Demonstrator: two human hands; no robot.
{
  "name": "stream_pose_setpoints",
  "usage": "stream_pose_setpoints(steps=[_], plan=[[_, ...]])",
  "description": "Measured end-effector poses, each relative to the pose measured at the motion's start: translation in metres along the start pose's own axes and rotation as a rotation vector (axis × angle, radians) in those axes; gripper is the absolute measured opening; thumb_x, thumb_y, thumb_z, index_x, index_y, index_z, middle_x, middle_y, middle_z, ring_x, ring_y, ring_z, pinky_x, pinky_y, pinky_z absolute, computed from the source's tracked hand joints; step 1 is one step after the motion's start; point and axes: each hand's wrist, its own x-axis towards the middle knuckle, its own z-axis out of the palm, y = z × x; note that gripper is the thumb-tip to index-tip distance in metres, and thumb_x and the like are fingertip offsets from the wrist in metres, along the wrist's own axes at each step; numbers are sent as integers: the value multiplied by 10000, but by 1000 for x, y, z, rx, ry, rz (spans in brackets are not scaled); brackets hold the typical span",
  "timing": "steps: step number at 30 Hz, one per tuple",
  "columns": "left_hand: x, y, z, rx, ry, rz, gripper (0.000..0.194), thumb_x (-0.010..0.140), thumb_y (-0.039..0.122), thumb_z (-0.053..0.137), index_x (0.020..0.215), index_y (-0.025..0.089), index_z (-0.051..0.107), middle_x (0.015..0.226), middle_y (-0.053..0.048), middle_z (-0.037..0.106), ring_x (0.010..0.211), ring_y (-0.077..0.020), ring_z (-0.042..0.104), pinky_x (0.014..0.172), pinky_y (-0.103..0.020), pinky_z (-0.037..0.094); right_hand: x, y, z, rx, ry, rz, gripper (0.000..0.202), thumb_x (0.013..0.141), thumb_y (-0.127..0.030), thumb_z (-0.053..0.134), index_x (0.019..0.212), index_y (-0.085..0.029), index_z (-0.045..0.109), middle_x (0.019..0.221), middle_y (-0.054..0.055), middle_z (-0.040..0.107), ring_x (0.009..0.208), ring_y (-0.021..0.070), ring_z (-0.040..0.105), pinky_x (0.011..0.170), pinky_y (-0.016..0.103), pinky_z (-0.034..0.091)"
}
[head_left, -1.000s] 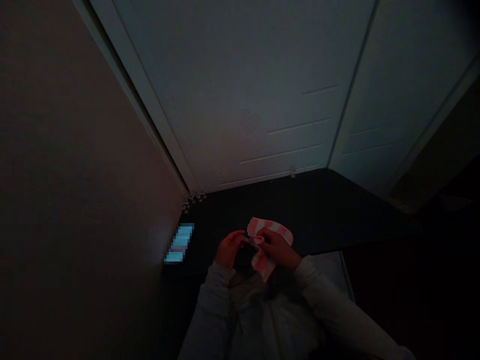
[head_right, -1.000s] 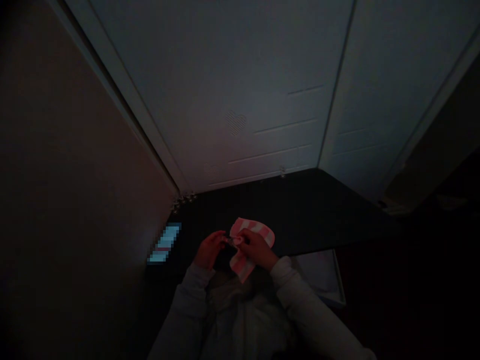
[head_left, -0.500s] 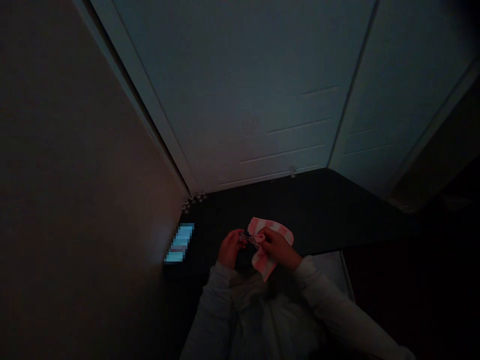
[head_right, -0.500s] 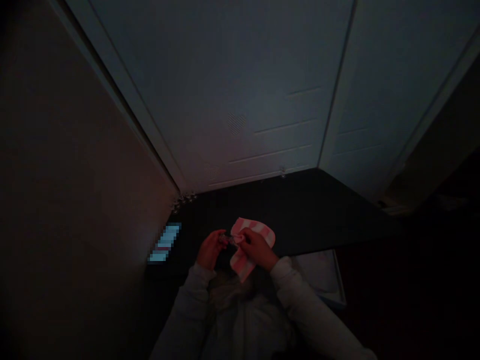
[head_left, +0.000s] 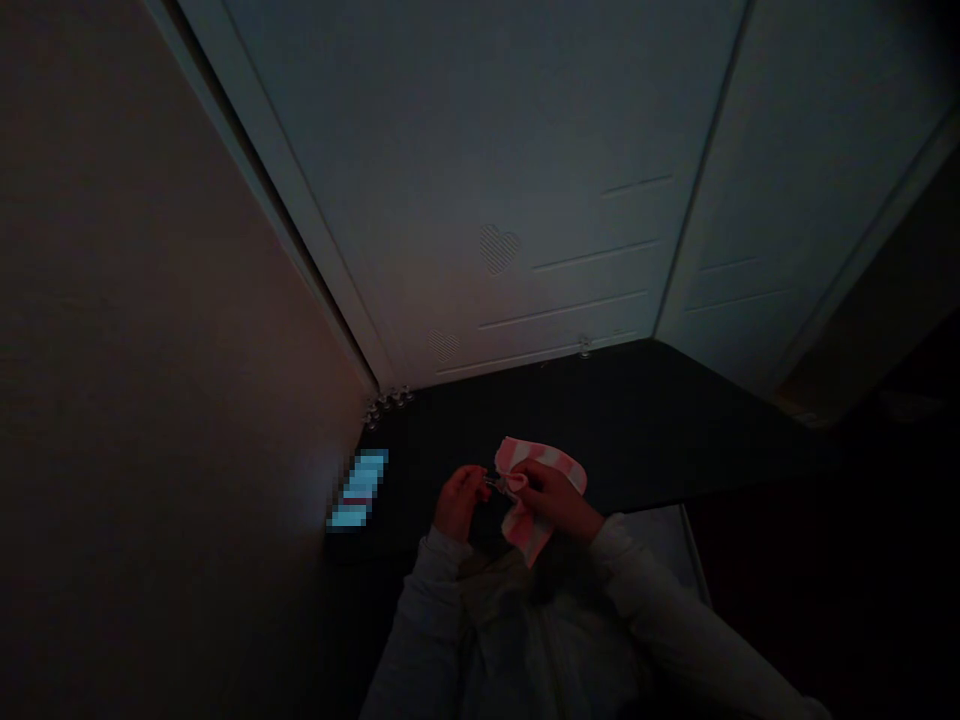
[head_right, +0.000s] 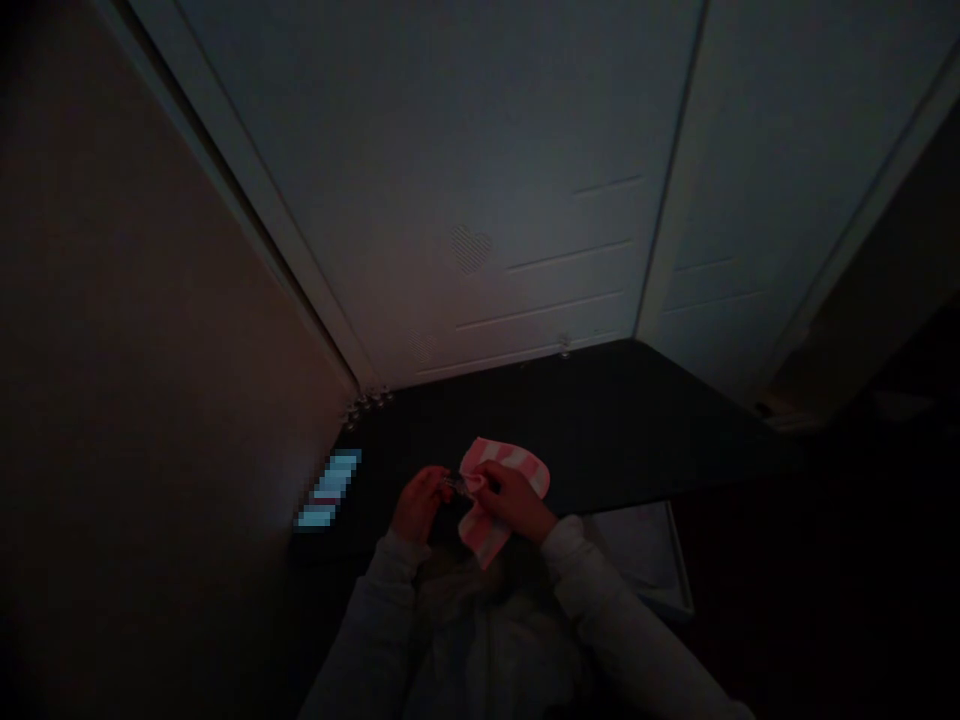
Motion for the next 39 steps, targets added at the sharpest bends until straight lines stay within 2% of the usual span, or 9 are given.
stream_pose_setpoints(steps=[10, 16, 24, 39], plan=[[0, 0, 1, -9, 13, -1, 263, 640, 363, 558, 751, 125, 537, 524, 28, 495, 486, -78, 446, 493, -210, 336, -1, -7, -4, 66, -92, -27, 256, 759, -318, 433, 898, -151, 567, 850, 49, 583, 777, 160, 522, 679, 260, 399], [2, -2, -2, 38, 13, -4, 249, 638, 349, 561, 769, 139, 541, 540, 31, 509, 488, -77, 452, 498, -212, 341, -1, -3, -2, 11, -57, 2, 229, 750, -326, 437, 833, -150, 557, 745, 25, 570, 684, 141, 512, 602, 241, 388], [3, -3, -4, 80, -6, 9, 257, 649, 349, 560, 770, 123, 540, 547, 19, 518, 502, -77, 456, 512, -210, 343, 0, -5, -1, 16, -23, 37, 115, 714, -251, 457, 673, -150, 495, 626, -13, 505, 588, 106, 457, 532, 209, 348], [2, -4, -3, 62, -29, 20, 240, 656, 332, 558, 791, 135, 544, 561, 19, 521, 517, -77, 460, 525, -211, 349, 1, 2, 1, -81, 55, 47, 52, 678, -201, 459, 647, -160, 469, 588, -33, 476, 546, 94, 421, 506, 199, 317]])
